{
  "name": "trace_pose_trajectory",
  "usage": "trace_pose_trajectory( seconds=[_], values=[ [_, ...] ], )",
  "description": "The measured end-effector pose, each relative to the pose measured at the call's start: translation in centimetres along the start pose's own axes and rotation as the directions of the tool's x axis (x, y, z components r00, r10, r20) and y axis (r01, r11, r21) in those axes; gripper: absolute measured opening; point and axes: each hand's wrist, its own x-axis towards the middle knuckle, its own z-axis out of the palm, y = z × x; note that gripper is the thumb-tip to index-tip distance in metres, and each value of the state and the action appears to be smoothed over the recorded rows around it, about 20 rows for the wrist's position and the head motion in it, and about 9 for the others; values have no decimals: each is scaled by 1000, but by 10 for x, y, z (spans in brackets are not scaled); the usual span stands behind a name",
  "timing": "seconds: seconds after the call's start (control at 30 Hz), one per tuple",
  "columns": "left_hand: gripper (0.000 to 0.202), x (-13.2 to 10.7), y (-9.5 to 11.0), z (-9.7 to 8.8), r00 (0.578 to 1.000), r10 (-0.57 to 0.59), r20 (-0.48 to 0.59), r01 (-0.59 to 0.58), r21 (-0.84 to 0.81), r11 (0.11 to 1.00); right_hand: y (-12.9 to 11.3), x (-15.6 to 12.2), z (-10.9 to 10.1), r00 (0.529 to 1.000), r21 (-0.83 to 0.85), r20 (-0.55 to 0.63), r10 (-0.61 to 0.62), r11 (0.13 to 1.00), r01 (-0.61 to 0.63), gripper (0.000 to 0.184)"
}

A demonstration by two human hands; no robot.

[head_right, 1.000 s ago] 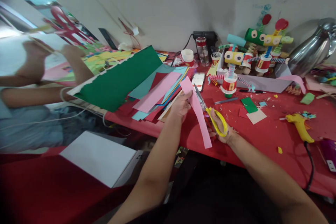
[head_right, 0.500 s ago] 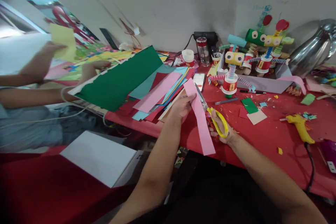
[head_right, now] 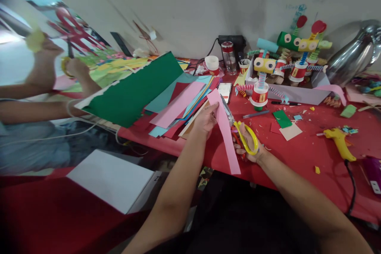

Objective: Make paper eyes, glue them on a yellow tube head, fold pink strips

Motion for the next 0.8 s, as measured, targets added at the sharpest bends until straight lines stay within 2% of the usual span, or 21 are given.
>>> trace_pose_trajectory(
  seconds=[0.13,0.23,0.37,0.47,0.67,0.8],
  values=[
    [7,0,-1,-4,998,41,-47,-41,-10,999,-2,-2,-1,994,-3,70,-81,997,81,54],
    [7,0,0,-5,999,34,-13,-34,0,999,-6,-2,-2,983,-6,111,-144,989,146,58],
    [8,-2,3,-2,1000,-20,-6,20,-4,1000,-7,-1,-5,993,-6,99,-61,998,62,55],
    [6,-2,7,0,1000,-13,-14,12,-48,999,-4,1,-8,998,-6,68,-9,1000,10,53],
    [12,3,6,-3,993,77,-85,-84,-77,994,-1,1,-9,989,-62,137,-45,997,54,64],
    [34,0,16,-6,976,185,-113,-191,-45,981,-4,0,-6,986,-54,140,-91,994,99,60]
  ],
)
